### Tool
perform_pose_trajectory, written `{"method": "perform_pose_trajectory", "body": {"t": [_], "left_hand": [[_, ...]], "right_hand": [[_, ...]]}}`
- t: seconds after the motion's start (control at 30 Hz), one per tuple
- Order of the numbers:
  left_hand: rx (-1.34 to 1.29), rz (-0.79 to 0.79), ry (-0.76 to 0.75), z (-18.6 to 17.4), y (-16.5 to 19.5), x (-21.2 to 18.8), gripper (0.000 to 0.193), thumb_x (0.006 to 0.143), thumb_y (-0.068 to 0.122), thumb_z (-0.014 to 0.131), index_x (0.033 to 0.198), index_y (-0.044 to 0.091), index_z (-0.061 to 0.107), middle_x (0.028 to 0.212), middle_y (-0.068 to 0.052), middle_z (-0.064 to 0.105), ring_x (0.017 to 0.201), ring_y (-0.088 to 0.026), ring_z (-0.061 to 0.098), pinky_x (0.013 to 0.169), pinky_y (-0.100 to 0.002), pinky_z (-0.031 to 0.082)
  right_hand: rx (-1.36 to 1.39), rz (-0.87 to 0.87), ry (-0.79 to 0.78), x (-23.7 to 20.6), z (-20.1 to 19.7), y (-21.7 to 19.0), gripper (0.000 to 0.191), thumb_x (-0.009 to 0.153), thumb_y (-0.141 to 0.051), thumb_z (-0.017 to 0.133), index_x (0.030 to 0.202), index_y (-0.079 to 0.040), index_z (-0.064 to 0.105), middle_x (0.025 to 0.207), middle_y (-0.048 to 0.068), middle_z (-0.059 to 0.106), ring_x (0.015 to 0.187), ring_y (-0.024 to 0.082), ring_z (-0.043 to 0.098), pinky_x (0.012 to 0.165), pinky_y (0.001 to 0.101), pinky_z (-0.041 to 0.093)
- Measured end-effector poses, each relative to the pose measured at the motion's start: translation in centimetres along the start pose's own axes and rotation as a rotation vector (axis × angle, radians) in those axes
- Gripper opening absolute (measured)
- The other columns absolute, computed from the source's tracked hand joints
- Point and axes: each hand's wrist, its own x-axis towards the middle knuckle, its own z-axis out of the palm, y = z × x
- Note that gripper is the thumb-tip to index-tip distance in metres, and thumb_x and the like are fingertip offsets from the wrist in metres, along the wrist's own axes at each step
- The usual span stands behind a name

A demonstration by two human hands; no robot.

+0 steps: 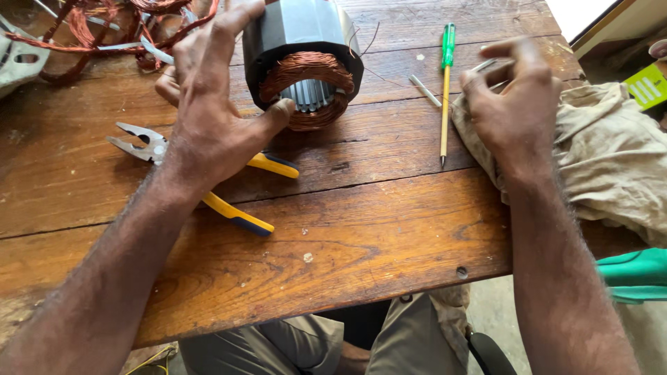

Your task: The person winds copper wire around a cylindrical motor stator, using a screwdriver to tuck the wire into slots and hands to align and secure the coil. The person also wipes the stator with a cloth during the process.

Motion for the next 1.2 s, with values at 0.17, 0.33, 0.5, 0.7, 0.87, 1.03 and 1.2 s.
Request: {"method": "perform_pose_trajectory", "body": {"t": [0.17, 0.33, 0.5, 0.7, 0.87, 1.03, 1.2], "left_hand": [[-0.062, -0.036, -0.008, 0.7, 0.0, -0.1, 0.097, 0.09, 0.025, 0.086, 0.164, 0.026, 0.023, 0.165, -0.014, 0.044, 0.149, -0.038, 0.035, 0.119, -0.066, 0.031], [-0.092, 0.01, -0.025, 0.5, -0.1, -0.3, 0.091, 0.096, 0.023, 0.083, 0.161, 0.026, 0.019, 0.162, -0.016, 0.044, 0.153, -0.038, 0.036, 0.126, -0.062, 0.033], [-0.005, 0.009, -0.038, 0.3, 0.3, -0.2, 0.104, 0.084, 0.02, 0.086, 0.162, 0.026, 0.017, 0.164, -0.017, 0.041, 0.147, -0.039, 0.035, 0.119, -0.064, 0.029], [-0.055, 0.033, -0.042, 0.4, 0.3, 0.8, 0.097, 0.092, 0.015, 0.08, 0.164, 0.024, 0.015, 0.169, -0.019, 0.029, 0.153, -0.041, 0.026, 0.127, -0.063, 0.021], [0.397, 0.07, 0.209, 0.7, 0.1, 2.5, 0.075, 0.1, 0.022, 0.078, 0.158, 0.011, 0.032, 0.152, -0.024, 0.047, 0.14, -0.049, 0.03, 0.101, -0.074, 0.007], [-0.053, -0.213, 0.403, 0.4, 0.0, 1.8, 0.041, 0.107, 0.021, 0.057, 0.146, 0.013, 0.048, 0.13, -0.009, 0.062, 0.128, -0.02, 0.053, 0.112, -0.06, 0.035], [-0.263, -0.079, 0.354, 0.5, 1.8, 0.8, 0.042, 0.114, 0.037, 0.063, 0.146, 0.016, 0.047, 0.13, -0.007, 0.058, 0.127, -0.015, 0.056, 0.109, -0.048, 0.045]], "right_hand": [[-0.149, -0.031, -0.117, -0.1, -0.1, -1.6, 0.042, 0.095, -0.024, 0.083, 0.126, -0.003, 0.065, 0.106, 0.016, 0.074, 0.085, 0.025, 0.075, 0.067, 0.0397, 0.064], [-0.165, -0.063, -0.126, -0.2, 0.3, -2.0, 0.042, 0.092, -0.016, 0.082, 0.128, -0.003, 0.065, 0.108, 0.017, 0.074, 0.087, 0.026, 0.075, 0.069, 0.0375, 0.064], [0.09, 0.109, -0.081, 0.5, 0.2, -1.3, 0.043, 0.091, -0.002, 0.071, 0.132, -0.001, 0.059, 0.101, 0.013, 0.074, 0.083, 0.019, 0.075, 0.062, 0.0292, 0.064], [0.574, 0.144, 0.129, 1.0, -0.6, 0.6, 0.035, 0.097, -0.004, 0.064, 0.132, -0.001, 0.057, 0.1, 0.007, 0.073, 0.08, 0.011, 0.071, 0.064, 0.0187, 0.063], [0.748, 0.094, 0.279, 1.6, -0.5, 2.1, 0.039, 0.103, -0.007, 0.066, 0.14, 0.002, 0.06, 0.101, 0.009, 0.074, 0.073, 0.01, 0.065, 0.052, 0.0208, 0.054], [0.856, 0.044, 0.273, 1.2, -0.6, 2.3, 0.048, 0.102, -0.011, 0.076, 0.145, 0.005, 0.059, 0.094, 0.007, 0.069, 0.069, 0.009, 0.063, 0.051, 0.0223, 0.052], [0.607, -0.161, 0.354, 0.2, -0.4, 1.1, 0.049, 0.104, -0.009, 0.069, 0.148, 0.006, 0.053, 0.094, 0.0, 0.062, 0.072, 0.006, 0.062, 0.057, 0.0221, 0.052]]}}
